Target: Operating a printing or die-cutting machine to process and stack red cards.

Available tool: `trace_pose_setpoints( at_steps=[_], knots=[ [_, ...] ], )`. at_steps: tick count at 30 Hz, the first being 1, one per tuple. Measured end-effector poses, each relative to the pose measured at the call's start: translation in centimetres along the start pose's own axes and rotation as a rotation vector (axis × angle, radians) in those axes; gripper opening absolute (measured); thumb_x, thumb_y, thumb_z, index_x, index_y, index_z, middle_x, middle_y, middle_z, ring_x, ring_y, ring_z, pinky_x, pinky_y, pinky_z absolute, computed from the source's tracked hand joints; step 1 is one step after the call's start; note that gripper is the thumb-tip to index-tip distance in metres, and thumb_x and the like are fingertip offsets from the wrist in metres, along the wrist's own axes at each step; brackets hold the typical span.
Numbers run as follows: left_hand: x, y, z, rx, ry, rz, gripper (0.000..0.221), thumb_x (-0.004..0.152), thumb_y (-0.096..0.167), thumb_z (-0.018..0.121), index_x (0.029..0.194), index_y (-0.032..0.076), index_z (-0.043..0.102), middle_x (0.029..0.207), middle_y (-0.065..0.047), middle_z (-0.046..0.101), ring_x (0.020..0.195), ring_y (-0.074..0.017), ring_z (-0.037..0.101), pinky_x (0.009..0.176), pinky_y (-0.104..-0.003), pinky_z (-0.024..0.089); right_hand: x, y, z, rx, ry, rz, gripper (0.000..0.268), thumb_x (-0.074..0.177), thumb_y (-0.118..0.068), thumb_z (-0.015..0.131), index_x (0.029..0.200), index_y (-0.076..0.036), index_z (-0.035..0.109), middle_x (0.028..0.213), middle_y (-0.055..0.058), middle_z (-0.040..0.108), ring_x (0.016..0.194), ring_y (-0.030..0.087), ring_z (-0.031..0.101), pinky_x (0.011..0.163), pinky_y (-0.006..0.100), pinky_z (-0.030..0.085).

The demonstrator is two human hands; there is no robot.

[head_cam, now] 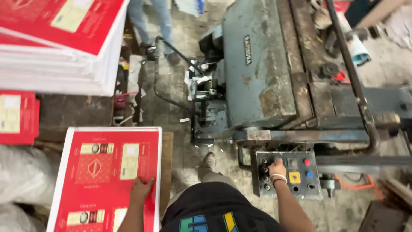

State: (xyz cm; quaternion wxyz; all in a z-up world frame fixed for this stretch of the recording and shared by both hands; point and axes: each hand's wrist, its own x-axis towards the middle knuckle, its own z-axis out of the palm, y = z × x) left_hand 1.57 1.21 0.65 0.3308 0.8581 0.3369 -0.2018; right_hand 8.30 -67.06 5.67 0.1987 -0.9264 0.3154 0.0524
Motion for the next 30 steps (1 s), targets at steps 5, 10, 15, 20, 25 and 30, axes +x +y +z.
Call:
trace_pose_setpoints(
  at_steps=[5,10,15,20,25,30],
  knots=[
    [-1.9,1.2,-1.4,0.033,-0.04,-0.051,0.071,0.079,0.063,0.076,0.116,0.004,0.063,0.113,-0.02,0.074,0.111,-0.039,0.069,0.096,-0.05,0.054,-0.4,-0.8,-0.4,-0.075,0.002,0.047,0.031,0.09,-0.024,0.06,0.116,-0.007,0.06,0.111,0.032,0.071,0.112,0.051,0.065,0.098,0.055,0.05],
    [-2.0,1.7,-2.0,0.019,-0.058,-0.049,0.071,0.075,0.061,0.078,0.116,0.004,0.064,0.114,-0.018,0.074,0.111,-0.0365,0.071,0.096,-0.049,0.056,-0.2,-0.4,0.3,-0.08,0.039,0.056,0.028,0.091,-0.022,0.057,0.115,-0.009,0.061,0.11,0.034,0.069,0.11,0.052,0.065,0.096,0.056,0.05],
    [-2.5,2.4,-2.4,0.125,-0.086,-0.052,0.069,0.076,0.061,0.081,0.115,0.006,0.065,0.115,-0.019,0.072,0.112,-0.0379,0.068,0.096,-0.049,0.054,-0.9,-1.1,-0.3,-0.051,0.041,0.089,0.032,0.091,-0.024,0.059,0.119,-0.009,0.058,0.11,0.034,0.069,0.11,0.053,0.063,0.096,0.057,0.049],
    [-1.5,-0.1,-0.7,0.088,-0.045,0.018,0.074,0.07,0.057,0.084,0.117,0.002,0.066,0.112,-0.021,0.074,0.11,-0.038,0.071,0.095,-0.049,0.055,0.0,0.1,1.4,-0.058,0.04,0.096,0.032,0.09,-0.025,0.058,0.118,-0.008,0.058,0.109,0.031,0.071,0.108,0.05,0.066,0.095,0.057,0.051],
    [1.1,-1.5,1.2,0.134,-0.058,0.159,0.073,0.071,0.059,0.084,0.11,-0.002,0.071,0.108,-0.023,0.076,0.107,-0.0378,0.072,0.096,-0.048,0.056,-1.2,-0.4,1.1,0.025,0.127,0.13,0.031,0.085,-0.018,0.057,0.114,-0.007,0.059,0.106,0.031,0.07,0.104,0.05,0.066,0.091,0.058,0.051],
    [0.6,-1.1,0.8,0.107,0.023,0.185,0.069,0.071,0.056,0.085,0.103,-0.003,0.069,0.1,-0.025,0.072,0.099,-0.0422,0.069,0.086,-0.052,0.054,-1.4,-0.7,1.2,-0.056,0.129,0.105,0.026,0.09,-0.017,0.056,0.113,-0.006,0.062,0.104,0.031,0.071,0.102,0.05,0.067,0.092,0.058,0.052]
  ],
)
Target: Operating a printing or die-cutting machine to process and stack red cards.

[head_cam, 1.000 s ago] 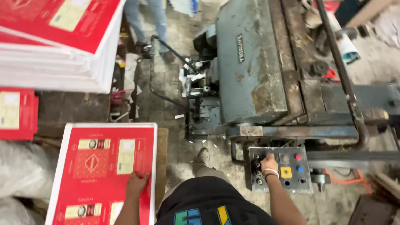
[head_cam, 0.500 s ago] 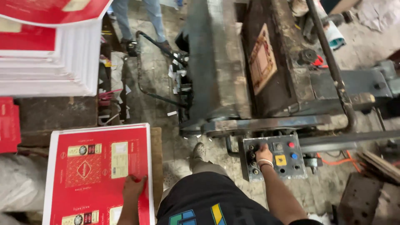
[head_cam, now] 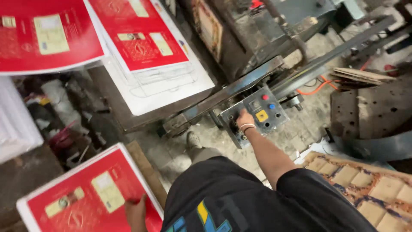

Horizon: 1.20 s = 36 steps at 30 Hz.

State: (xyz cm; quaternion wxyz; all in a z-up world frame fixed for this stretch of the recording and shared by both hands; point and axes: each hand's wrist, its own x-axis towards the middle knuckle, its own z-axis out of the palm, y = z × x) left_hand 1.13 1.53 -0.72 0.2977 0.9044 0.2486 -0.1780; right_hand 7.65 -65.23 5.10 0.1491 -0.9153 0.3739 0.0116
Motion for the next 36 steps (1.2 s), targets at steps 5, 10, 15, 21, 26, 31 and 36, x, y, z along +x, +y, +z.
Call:
trace_pose_setpoints(
  at_steps=[5,10,15,21,26,31,36],
  knots=[
    [-1.9,1.4,-1.9,-0.07,-0.004,-0.103,0.063,0.072,0.053,0.084,0.103,0.0,0.07,0.1,-0.023,0.074,0.099,-0.039,0.071,0.089,-0.051,0.056,-0.3,-0.3,-1.2,0.007,-0.055,-0.052,0.031,0.087,-0.022,0.064,0.113,-0.005,0.062,0.105,0.031,0.071,0.103,0.05,0.067,0.09,0.057,0.052],
    [-2.1,1.0,-1.9,-0.044,-0.05,-0.178,0.07,0.072,0.054,0.085,0.115,0.004,0.064,0.112,-0.021,0.072,0.109,-0.0377,0.069,0.094,-0.049,0.054,-0.5,1.3,0.3,-0.017,-0.003,-0.061,0.028,0.094,-0.022,0.058,0.115,-0.004,0.059,0.1,0.033,0.07,0.099,0.052,0.067,0.089,0.059,0.051],
    [-2.0,3.6,-3.5,-0.04,-0.112,-0.252,0.07,0.077,0.057,0.081,0.118,0.004,0.062,0.112,-0.018,0.073,0.11,-0.0366,0.069,0.095,-0.049,0.053,-1.2,-0.1,-2.0,0.044,0.007,-0.131,0.023,0.091,-0.023,0.056,0.108,-0.007,0.061,0.097,0.03,0.071,0.096,0.052,0.066,0.087,0.058,0.051],
    [-2.2,3.6,-3.2,-0.048,-0.056,-0.21,0.073,0.073,0.055,0.083,0.12,0.005,0.06,0.113,-0.016,0.072,0.11,-0.0357,0.068,0.095,-0.048,0.054,-1.3,-1.3,-3.6,0.002,-0.007,-0.209,0.023,0.093,-0.027,0.057,0.105,-0.008,0.062,0.094,0.03,0.07,0.093,0.053,0.065,0.084,0.06,0.051],
    [-0.1,1.3,-0.3,-0.075,-0.049,-0.265,0.081,0.07,0.058,0.084,0.128,0.004,0.061,0.121,-0.016,0.071,0.116,-0.035,0.067,0.1,-0.046,0.053,1.2,-6.5,-5.0,0.001,-0.027,-0.319,0.019,0.098,-0.026,0.054,0.107,-0.009,0.058,0.091,0.029,0.069,0.088,0.052,0.066,0.079,0.061,0.051],
    [3.0,1.1,0.9,0.096,-0.107,-0.194,0.08,0.078,0.062,0.078,0.136,0.009,0.065,0.139,-0.023,0.06,0.128,-0.0401,0.057,0.106,-0.049,0.047,5.4,-9.4,-5.0,0.089,-0.065,-0.388,0.018,0.098,-0.027,0.056,0.103,-0.009,0.057,0.088,0.024,0.071,0.085,0.047,0.068,0.077,0.057,0.053],
    [4.4,6.7,0.8,0.131,-0.057,-0.345,0.081,0.086,0.062,0.071,0.135,-0.002,0.063,0.13,-0.028,0.071,0.125,-0.0411,0.066,0.11,-0.048,0.049,7.5,-10.4,-5.1,0.052,-0.222,-0.569,0.03,0.091,-0.043,0.066,0.097,-0.013,0.067,0.086,0.015,0.072,0.082,0.04,0.068,0.07,0.052,0.054]
  ],
)
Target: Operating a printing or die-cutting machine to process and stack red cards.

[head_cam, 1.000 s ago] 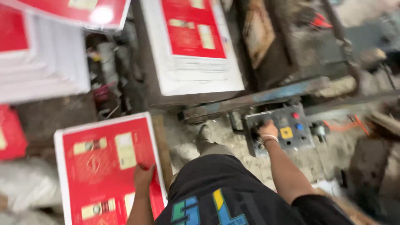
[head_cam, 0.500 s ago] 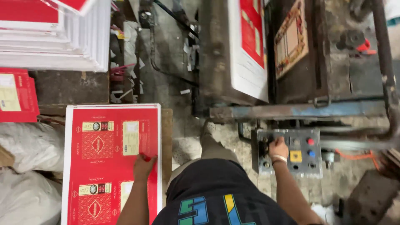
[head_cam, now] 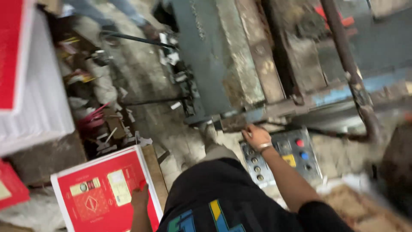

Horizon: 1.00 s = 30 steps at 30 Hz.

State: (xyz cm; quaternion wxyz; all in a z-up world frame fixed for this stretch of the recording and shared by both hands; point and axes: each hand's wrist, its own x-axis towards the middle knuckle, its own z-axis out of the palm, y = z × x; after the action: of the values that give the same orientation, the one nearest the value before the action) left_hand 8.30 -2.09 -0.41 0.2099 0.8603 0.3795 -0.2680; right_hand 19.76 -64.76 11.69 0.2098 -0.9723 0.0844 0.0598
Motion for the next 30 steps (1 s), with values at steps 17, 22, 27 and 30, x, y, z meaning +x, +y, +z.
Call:
trace_pose_setpoints(
  at_steps=[17,22,27,30],
  knots=[
    [-7.6,56.1,-8.0,-0.223,-0.122,0.841,0.074,0.088,0.034,0.082,0.147,0.003,0.05,0.147,-0.019,0.056,0.135,-0.0334,0.056,0.11,-0.045,0.047,1.2,-0.6,-3.3,0.139,-0.174,-0.03,0.035,0.092,-0.041,0.065,0.073,-0.011,0.062,0.067,0.011,0.066,0.066,0.034,0.067,0.061,0.049,0.051],
    [-15.6,74.8,-4.2,-0.758,-0.528,1.133,0.07,0.095,0.008,0.077,0.154,0.011,0.04,0.158,-0.013,0.047,0.15,-0.0312,0.046,0.118,-0.044,0.046,1.6,0.0,-2.6,0.144,-0.155,-0.066,0.03,0.091,-0.037,0.067,0.075,-0.012,0.063,0.066,0.011,0.066,0.063,0.033,0.066,0.06,0.049,0.052],
    [-13.7,86.8,5.1,-0.597,-0.119,0.743,0.062,0.086,0.019,0.071,0.141,0.004,0.046,0.139,-0.022,0.059,0.13,-0.0382,0.057,0.108,-0.045,0.049,2.0,-0.6,-3.2,0.195,-0.074,-0.101,0.027,0.09,-0.033,0.07,0.074,-0.013,0.063,0.063,0.01,0.065,0.06,0.032,0.066,0.06,0.048,0.052],
    [-6.9,87.5,7.0,-0.297,0.137,0.501,0.066,0.089,0.025,0.074,0.139,-0.008,0.046,0.135,-0.032,0.057,0.129,-0.0449,0.053,0.111,-0.049,0.044,1.8,0.0,-2.7,0.167,-0.103,-0.068,0.027,0.087,-0.034,0.071,0.072,-0.013,0.064,0.063,0.011,0.066,0.061,0.033,0.067,0.06,0.049,0.053]
  ],
)
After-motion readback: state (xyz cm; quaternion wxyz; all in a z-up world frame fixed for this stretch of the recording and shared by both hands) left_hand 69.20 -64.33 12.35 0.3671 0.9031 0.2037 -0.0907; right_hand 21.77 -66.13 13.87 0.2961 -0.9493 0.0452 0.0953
